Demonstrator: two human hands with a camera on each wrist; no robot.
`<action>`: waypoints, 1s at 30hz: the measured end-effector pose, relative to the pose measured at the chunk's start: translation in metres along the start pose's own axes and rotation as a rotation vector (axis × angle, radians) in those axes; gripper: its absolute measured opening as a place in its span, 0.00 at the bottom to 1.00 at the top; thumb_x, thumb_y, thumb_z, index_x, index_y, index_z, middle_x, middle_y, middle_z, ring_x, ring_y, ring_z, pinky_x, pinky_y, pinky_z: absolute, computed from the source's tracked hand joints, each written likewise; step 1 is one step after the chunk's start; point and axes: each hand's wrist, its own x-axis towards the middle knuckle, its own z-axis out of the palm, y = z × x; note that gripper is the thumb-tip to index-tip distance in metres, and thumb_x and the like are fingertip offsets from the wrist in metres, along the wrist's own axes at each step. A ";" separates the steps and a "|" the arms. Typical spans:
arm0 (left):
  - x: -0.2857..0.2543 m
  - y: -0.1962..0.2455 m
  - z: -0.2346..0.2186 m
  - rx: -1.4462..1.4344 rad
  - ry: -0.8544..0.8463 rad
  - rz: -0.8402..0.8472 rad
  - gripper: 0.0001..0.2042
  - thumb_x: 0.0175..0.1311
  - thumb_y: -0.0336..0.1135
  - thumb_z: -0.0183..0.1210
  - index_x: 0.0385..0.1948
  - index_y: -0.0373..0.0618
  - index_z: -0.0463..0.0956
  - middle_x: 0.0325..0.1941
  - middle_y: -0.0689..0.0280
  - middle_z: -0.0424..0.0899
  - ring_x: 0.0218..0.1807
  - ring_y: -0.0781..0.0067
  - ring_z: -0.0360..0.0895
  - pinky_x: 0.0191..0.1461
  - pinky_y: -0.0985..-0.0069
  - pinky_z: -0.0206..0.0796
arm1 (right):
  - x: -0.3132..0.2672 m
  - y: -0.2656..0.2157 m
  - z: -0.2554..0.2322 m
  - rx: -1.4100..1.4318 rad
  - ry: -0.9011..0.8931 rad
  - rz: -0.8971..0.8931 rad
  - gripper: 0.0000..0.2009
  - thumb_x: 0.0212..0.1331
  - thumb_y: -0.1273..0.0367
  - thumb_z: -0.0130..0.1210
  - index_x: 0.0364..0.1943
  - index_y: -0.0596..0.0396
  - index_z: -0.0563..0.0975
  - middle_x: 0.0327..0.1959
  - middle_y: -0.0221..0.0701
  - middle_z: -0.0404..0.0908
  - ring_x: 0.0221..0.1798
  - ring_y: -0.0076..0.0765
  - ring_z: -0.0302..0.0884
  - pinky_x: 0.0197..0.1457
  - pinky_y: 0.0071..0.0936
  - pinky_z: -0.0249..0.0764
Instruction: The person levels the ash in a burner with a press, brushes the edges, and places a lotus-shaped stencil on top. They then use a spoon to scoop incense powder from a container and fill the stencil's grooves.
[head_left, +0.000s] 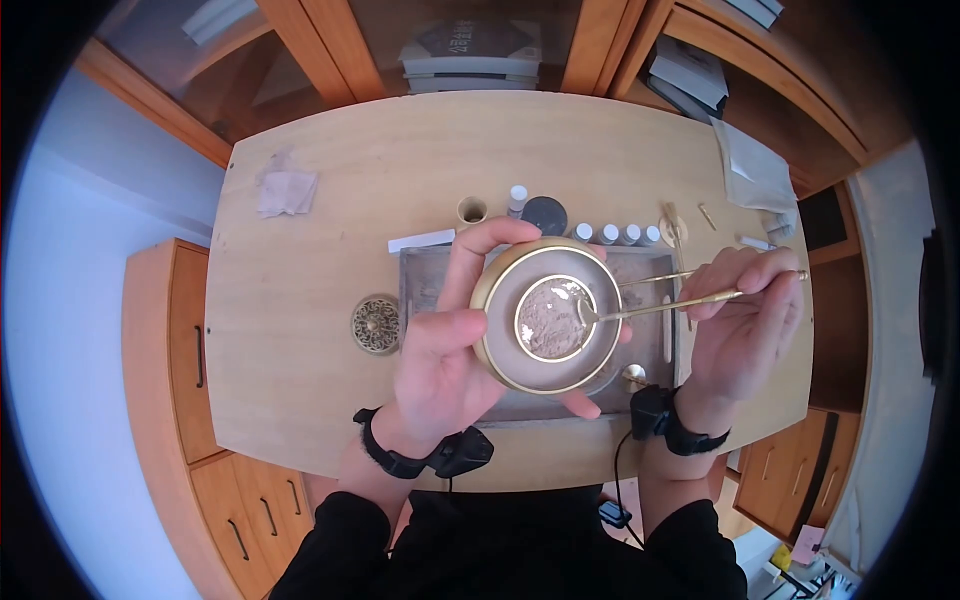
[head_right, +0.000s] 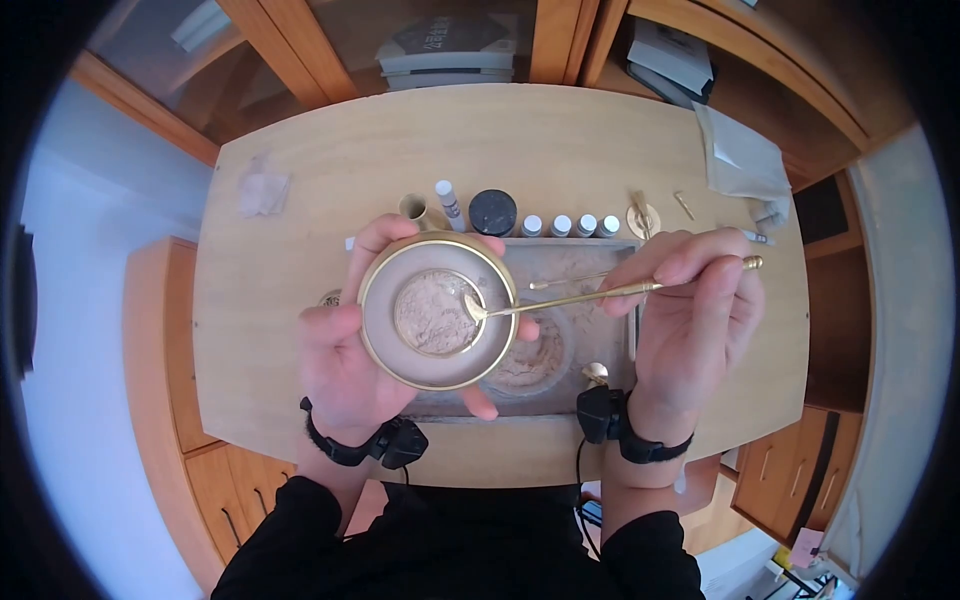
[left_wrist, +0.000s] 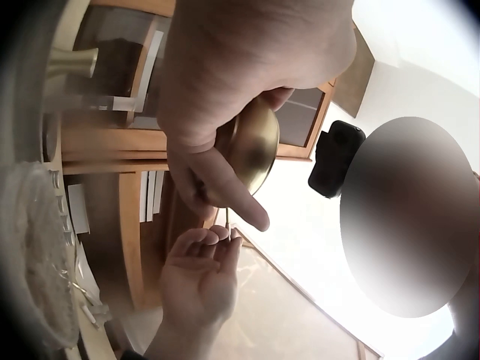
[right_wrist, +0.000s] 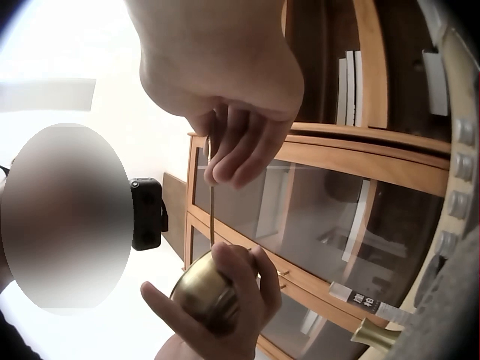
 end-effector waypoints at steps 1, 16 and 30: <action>0.000 0.002 -0.002 -0.003 -0.039 -0.014 0.29 0.62 0.47 0.47 0.65 0.55 0.49 0.70 0.42 0.55 0.61 0.24 0.65 0.39 0.39 0.79 | 0.000 0.001 0.000 -0.003 -0.001 0.000 0.18 0.76 0.60 0.34 0.32 0.57 0.67 0.20 0.42 0.75 0.21 0.34 0.74 0.31 0.27 0.74; -0.002 0.001 0.000 0.005 -0.097 -0.059 0.29 0.66 0.46 0.45 0.66 0.53 0.45 0.70 0.45 0.57 0.62 0.34 0.69 0.40 0.45 0.81 | -0.002 -0.001 0.001 0.035 -0.015 0.094 0.17 0.75 0.60 0.35 0.31 0.57 0.68 0.20 0.40 0.75 0.22 0.33 0.75 0.32 0.26 0.74; 0.000 -0.005 0.009 0.047 -0.007 -0.018 0.28 0.67 0.49 0.42 0.66 0.51 0.48 0.67 0.34 0.54 0.55 0.23 0.71 0.31 0.48 0.84 | -0.003 -0.001 0.005 0.002 -0.047 0.153 0.15 0.76 0.61 0.31 0.33 0.53 0.65 0.17 0.35 0.71 0.19 0.29 0.68 0.28 0.26 0.71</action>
